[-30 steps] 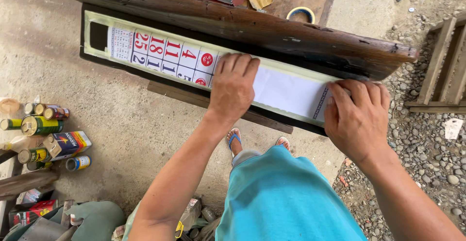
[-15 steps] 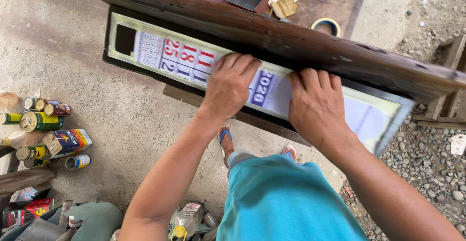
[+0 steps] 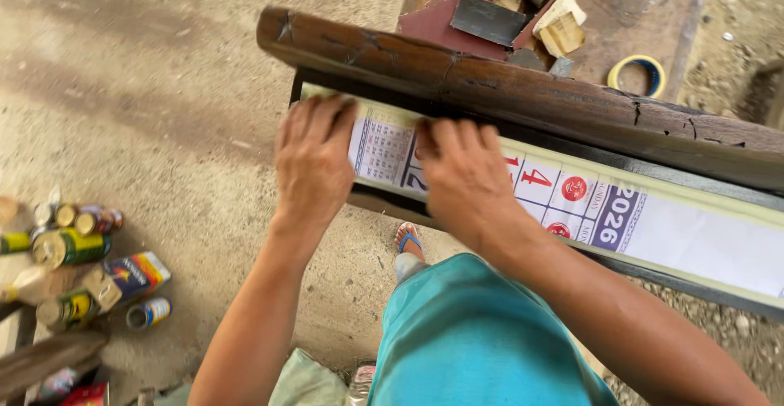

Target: The person applies masking tape to the edges of a 2026 calendar sheet placed inside a black frame. They repeatedly tear tape, press it along the borders, and smooth it down with their fingers to secure the calendar in place.

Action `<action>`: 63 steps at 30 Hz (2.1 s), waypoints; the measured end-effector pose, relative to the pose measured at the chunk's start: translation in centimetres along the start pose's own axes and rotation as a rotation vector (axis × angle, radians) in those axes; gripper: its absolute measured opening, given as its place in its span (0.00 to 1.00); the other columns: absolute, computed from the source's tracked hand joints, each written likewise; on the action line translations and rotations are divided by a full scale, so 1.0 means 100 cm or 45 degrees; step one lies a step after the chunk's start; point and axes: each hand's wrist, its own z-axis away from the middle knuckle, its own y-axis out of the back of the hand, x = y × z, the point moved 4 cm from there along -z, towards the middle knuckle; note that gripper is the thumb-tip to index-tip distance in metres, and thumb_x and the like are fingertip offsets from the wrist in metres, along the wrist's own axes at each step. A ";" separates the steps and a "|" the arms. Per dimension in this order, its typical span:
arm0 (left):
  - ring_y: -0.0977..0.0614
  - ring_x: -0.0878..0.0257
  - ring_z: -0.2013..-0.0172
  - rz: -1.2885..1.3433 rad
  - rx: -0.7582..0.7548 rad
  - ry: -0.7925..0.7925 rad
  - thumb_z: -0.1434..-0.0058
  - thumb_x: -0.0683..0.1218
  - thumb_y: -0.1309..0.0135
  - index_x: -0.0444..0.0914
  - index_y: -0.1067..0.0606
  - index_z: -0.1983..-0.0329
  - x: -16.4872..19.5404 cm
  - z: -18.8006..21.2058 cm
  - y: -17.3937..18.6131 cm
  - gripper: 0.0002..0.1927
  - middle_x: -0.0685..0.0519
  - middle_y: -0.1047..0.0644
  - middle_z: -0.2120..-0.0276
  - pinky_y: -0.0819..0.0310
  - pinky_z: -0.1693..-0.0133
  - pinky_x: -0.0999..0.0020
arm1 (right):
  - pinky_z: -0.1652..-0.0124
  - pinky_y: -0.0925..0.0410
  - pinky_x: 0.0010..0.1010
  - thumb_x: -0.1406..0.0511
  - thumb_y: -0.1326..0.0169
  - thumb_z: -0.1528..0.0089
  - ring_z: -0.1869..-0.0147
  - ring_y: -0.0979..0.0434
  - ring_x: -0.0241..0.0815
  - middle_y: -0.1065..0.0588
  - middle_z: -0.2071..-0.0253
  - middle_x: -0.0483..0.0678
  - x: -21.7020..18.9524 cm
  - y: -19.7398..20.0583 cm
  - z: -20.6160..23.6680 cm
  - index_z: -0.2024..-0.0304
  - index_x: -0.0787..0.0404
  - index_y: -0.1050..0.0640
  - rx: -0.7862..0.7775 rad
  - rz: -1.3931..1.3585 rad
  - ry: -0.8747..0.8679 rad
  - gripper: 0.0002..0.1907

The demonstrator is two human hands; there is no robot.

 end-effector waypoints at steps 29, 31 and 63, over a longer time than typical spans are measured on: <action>0.27 0.49 0.46 0.990 -1.215 1.930 0.35 0.58 0.50 0.31 0.28 0.39 0.125 0.260 -0.130 0.30 0.37 0.25 0.47 0.35 0.44 0.58 | 0.38 0.28 0.35 0.44 0.50 0.35 0.34 0.26 0.40 0.27 0.37 0.41 0.389 -0.051 0.032 0.36 0.43 0.26 -1.603 0.339 -0.106 0.27; 0.25 0.50 0.48 0.992 -1.179 1.975 0.35 0.56 0.49 0.31 0.27 0.40 0.132 0.267 -0.132 0.28 0.38 0.24 0.49 0.34 0.46 0.59 | 0.35 0.32 0.36 0.42 0.47 0.38 0.32 0.29 0.42 0.27 0.39 0.41 0.389 -0.067 0.034 0.39 0.43 0.25 -1.543 0.321 -0.014 0.28; 0.17 0.59 0.72 1.017 0.080 1.284 0.33 0.45 0.43 0.38 0.20 0.48 0.147 0.187 0.101 0.12 0.45 0.18 0.70 0.22 0.66 0.64 | 0.51 0.24 0.33 0.66 0.47 0.35 0.48 0.21 0.37 0.22 0.50 0.48 -0.079 0.048 0.189 0.39 0.63 0.28 -0.562 -2.042 -0.310 0.22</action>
